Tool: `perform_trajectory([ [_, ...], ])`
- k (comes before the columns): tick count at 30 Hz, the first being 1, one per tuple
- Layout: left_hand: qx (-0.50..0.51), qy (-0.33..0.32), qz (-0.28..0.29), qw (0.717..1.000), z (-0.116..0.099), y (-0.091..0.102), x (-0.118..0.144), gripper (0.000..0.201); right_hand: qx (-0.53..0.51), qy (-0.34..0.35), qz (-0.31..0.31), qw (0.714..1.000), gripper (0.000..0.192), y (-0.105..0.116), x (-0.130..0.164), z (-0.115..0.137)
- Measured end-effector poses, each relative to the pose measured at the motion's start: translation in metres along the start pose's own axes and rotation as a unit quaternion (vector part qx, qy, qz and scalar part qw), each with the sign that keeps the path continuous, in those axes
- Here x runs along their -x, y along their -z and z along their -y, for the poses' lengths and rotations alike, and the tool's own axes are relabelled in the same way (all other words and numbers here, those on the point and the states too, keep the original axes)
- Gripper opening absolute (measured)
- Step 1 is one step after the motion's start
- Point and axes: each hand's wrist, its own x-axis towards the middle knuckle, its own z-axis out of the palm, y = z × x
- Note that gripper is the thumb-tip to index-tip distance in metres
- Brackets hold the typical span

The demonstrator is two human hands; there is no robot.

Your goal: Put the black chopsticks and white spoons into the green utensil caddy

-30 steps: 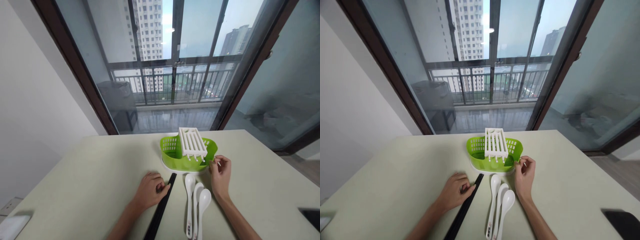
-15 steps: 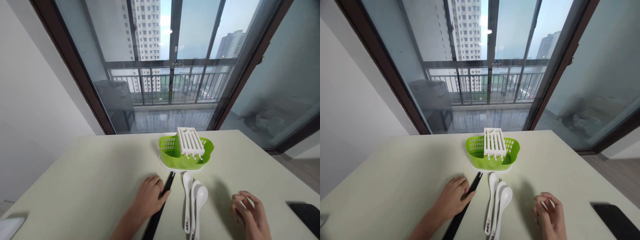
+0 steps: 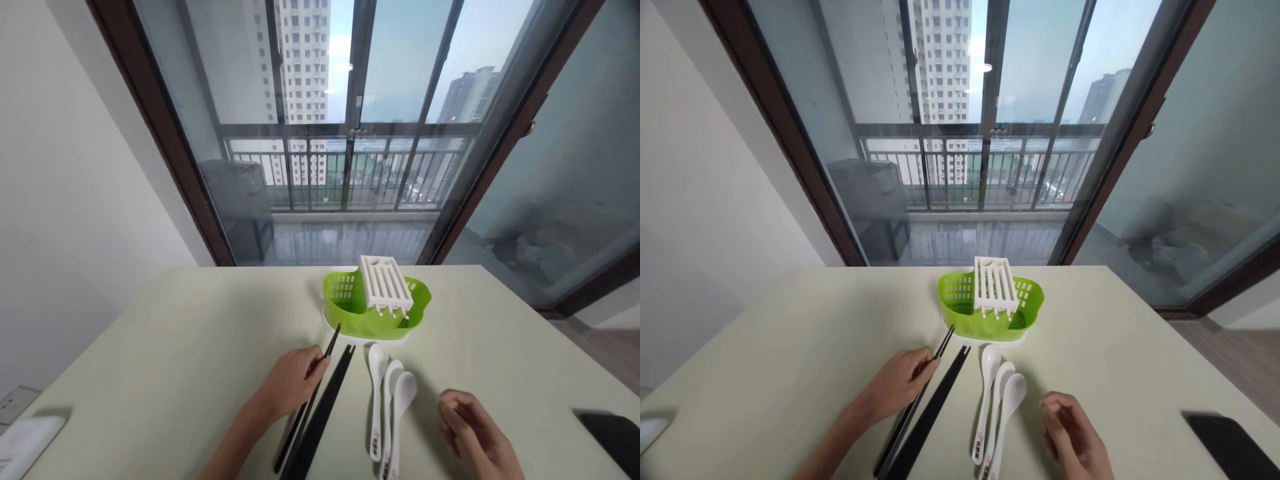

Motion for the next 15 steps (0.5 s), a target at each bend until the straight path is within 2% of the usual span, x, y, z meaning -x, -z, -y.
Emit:
perform_trajectory([
  [2,0.058,-0.006,-0.007,0.998,-0.003,0.010,0.003,0.037,0.054,0.058,0.079,0.994,0.031,-0.007,-0.006,0.013],
  [6,0.102,-0.057,-0.055,0.992,-0.015,0.022,0.009,0.035,0.109,0.158,0.232,0.954,0.024,-0.035,-0.017,0.050],
  [8,0.092,-0.095,-0.090,0.987,-0.021,0.025,0.012,0.032,0.100,0.182,0.249,0.946,0.025,-0.053,-0.022,0.073],
  [10,0.069,-0.140,-0.121,0.980,-0.026,0.028,0.013,0.028,0.090,0.199,0.259,0.941,0.035,-0.070,-0.028,0.096],
  [11,0.056,-0.164,-0.135,0.976,-0.028,0.029,0.012,0.027,0.088,0.213,0.268,0.936,0.034,-0.077,-0.031,0.107],
  [13,0.037,-0.206,-0.166,0.964,-0.031,0.030,0.010,0.022,0.102,0.255,0.285,0.918,0.021,-0.088,-0.037,0.126],
  [15,0.035,-0.227,-0.207,0.951,-0.031,0.029,0.007,0.019,0.138,0.311,0.286,0.896,0.027,-0.095,-0.042,0.140],
])
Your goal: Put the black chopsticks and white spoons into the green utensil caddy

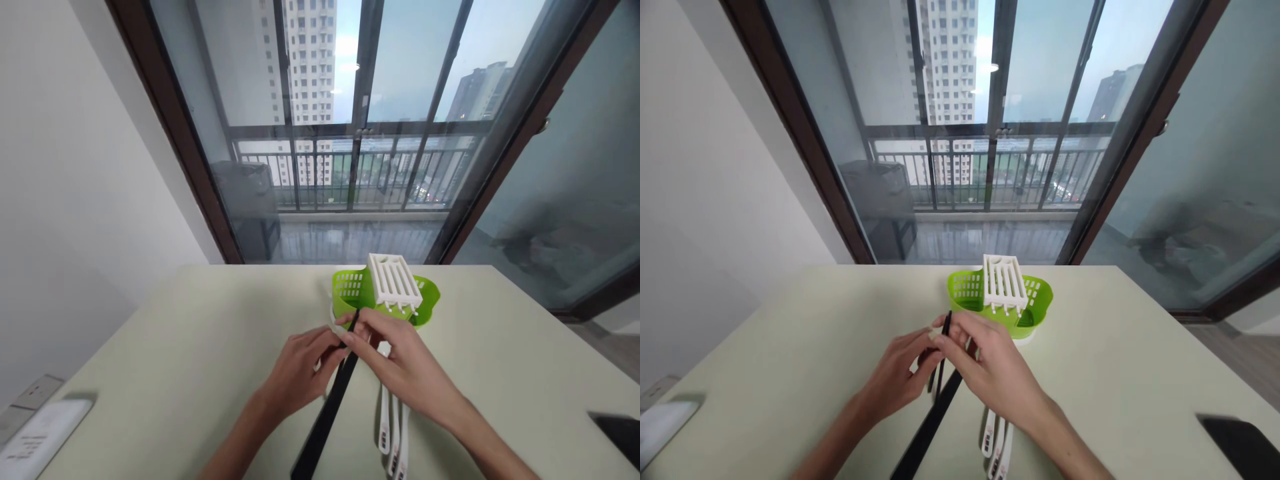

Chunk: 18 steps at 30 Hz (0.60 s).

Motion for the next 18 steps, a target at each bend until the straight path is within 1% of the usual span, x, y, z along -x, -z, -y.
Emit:
perform_trajectory([
  [2,0.010,0.012,-0.040,0.999,0.003,-0.003,-0.001,0.019,0.059,0.035,0.008,0.998,0.031,0.003,-0.007,0.004],
  [4,0.042,0.050,-0.056,0.996,0.008,-0.007,0.001,0.022,0.107,0.053,0.023,0.993,0.029,0.005,-0.009,0.006],
  [7,0.100,0.116,-0.030,0.988,0.017,-0.013,0.007,0.026,0.145,0.070,0.040,0.986,0.027,0.007,-0.007,0.005],
  [9,0.117,0.150,-0.010,0.982,0.023,-0.018,0.012,0.026,0.155,0.079,0.042,0.984,0.026,0.007,-0.006,0.003],
  [15,0.144,0.211,0.048,0.966,0.041,-0.032,0.026,0.021,0.151,0.068,0.041,0.985,0.025,0.012,-0.008,0.000],
  [18,0.152,0.240,0.066,0.956,0.045,-0.039,0.032,0.018,0.157,0.060,0.030,0.985,0.023,0.013,-0.010,0.000],
])
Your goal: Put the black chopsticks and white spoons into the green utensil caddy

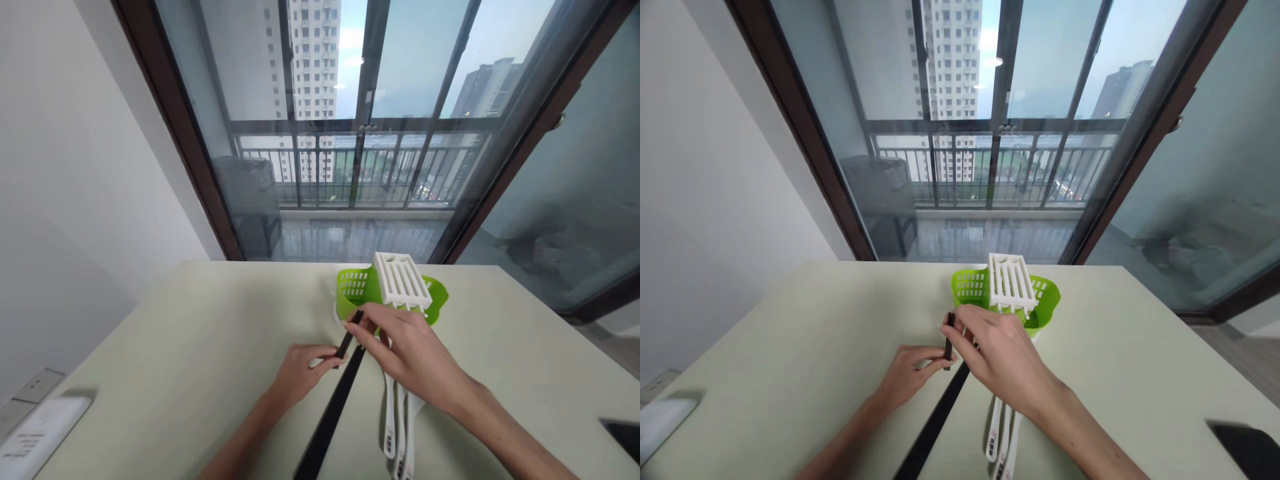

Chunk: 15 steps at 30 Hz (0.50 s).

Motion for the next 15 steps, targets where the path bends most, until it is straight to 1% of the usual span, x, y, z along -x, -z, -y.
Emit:
perform_trajectory([
  [4,-0.004,0.027,0.000,1.000,0.004,-0.006,0.003,0.017,0.005,0.012,-0.033,0.999,0.019,0.003,-0.001,0.001],
  [6,0.016,0.018,-0.021,0.999,0.005,-0.006,0.004,0.020,0.011,0.025,-0.058,0.998,0.019,0.011,-0.001,0.003],
  [7,0.033,0.012,-0.045,0.998,0.005,-0.005,0.004,0.024,0.011,0.023,-0.079,0.997,0.020,0.018,-0.001,0.004],
  [8,0.052,0.005,-0.076,0.996,0.006,-0.005,0.003,0.028,0.008,0.013,-0.109,0.994,0.020,0.026,-0.002,0.005],
  [10,0.097,0.000,-0.143,0.985,0.008,-0.003,0.001,0.040,-0.001,-0.019,-0.198,0.980,0.020,0.047,-0.006,0.005],
  [12,0.143,0.015,-0.191,0.971,0.013,-0.002,-0.003,0.051,-0.009,-0.036,-0.309,0.950,0.022,0.069,-0.016,0.001],
  [13,0.162,0.028,-0.206,0.965,0.015,-0.003,-0.005,0.054,-0.006,-0.041,-0.343,0.938,0.023,0.079,-0.022,-0.003],
  [14,0.179,0.043,-0.215,0.959,0.018,-0.003,-0.006,0.056,0.003,-0.044,-0.356,0.934,0.025,0.087,-0.029,-0.007],
  [15,0.191,0.057,-0.219,0.955,0.020,-0.004,-0.008,0.057,0.017,-0.049,-0.347,0.936,0.027,0.093,-0.037,-0.013],
])
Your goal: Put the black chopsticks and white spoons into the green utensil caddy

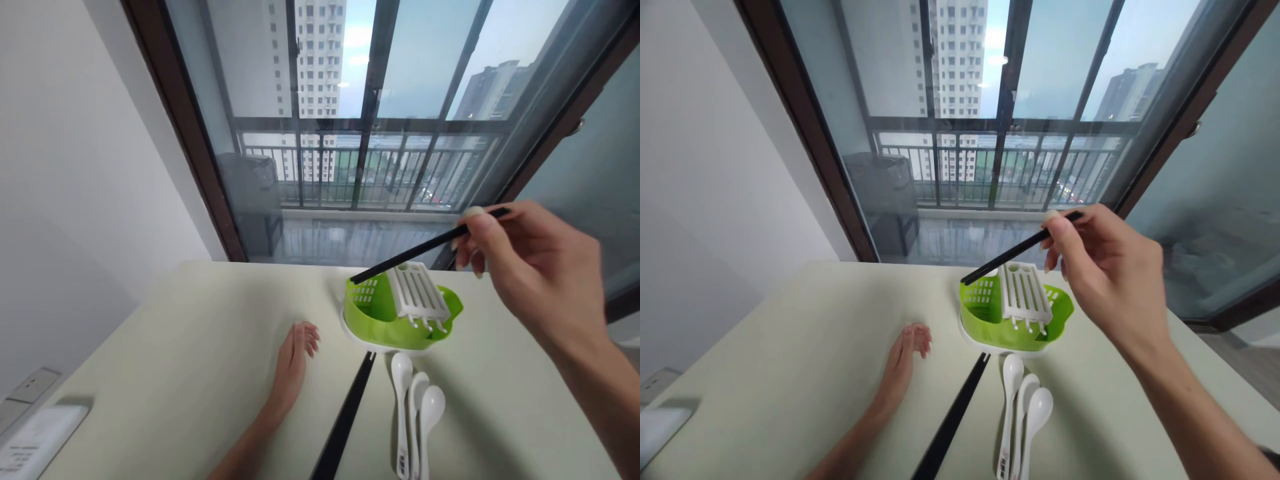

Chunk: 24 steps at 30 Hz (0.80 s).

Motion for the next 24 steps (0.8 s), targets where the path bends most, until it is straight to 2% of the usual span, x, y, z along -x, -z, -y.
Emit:
perform_trajectory([
  [3,0.013,0.024,0.004,1.000,0.006,-0.001,-0.001,0.057,0.067,0.011,0.102,0.992,0.035,-0.014,-0.022,-0.019],
  [7,0.004,0.020,0.032,0.999,0.007,-0.002,0.002,0.053,0.125,0.052,0.235,0.962,0.038,-0.046,-0.032,-0.050],
  [9,-0.005,0.016,0.044,0.999,0.006,-0.002,0.003,0.051,0.139,0.064,0.276,0.949,0.039,-0.059,-0.034,-0.064],
  [13,-0.033,0.014,0.059,0.998,0.003,-0.002,0.004,0.051,0.158,0.055,0.313,0.935,0.039,-0.073,-0.037,-0.086],
  [15,-0.050,0.014,0.067,0.996,0.002,-0.002,0.004,0.050,0.167,0.036,0.301,0.938,0.032,-0.074,-0.040,-0.091],
  [18,-0.076,0.013,0.081,0.994,-0.002,-0.001,0.005,0.046,0.175,0.031,0.213,0.961,0.026,-0.067,-0.039,-0.085],
  [21,-0.131,0.004,0.109,0.985,-0.006,0.001,0.007,0.042,0.170,0.055,0.109,0.978,0.037,-0.054,-0.027,-0.059],
  [24,-0.203,-0.020,0.154,0.967,-0.009,0.002,0.010,0.039,0.117,0.053,0.055,0.990,0.032,-0.040,-0.003,-0.021],
])
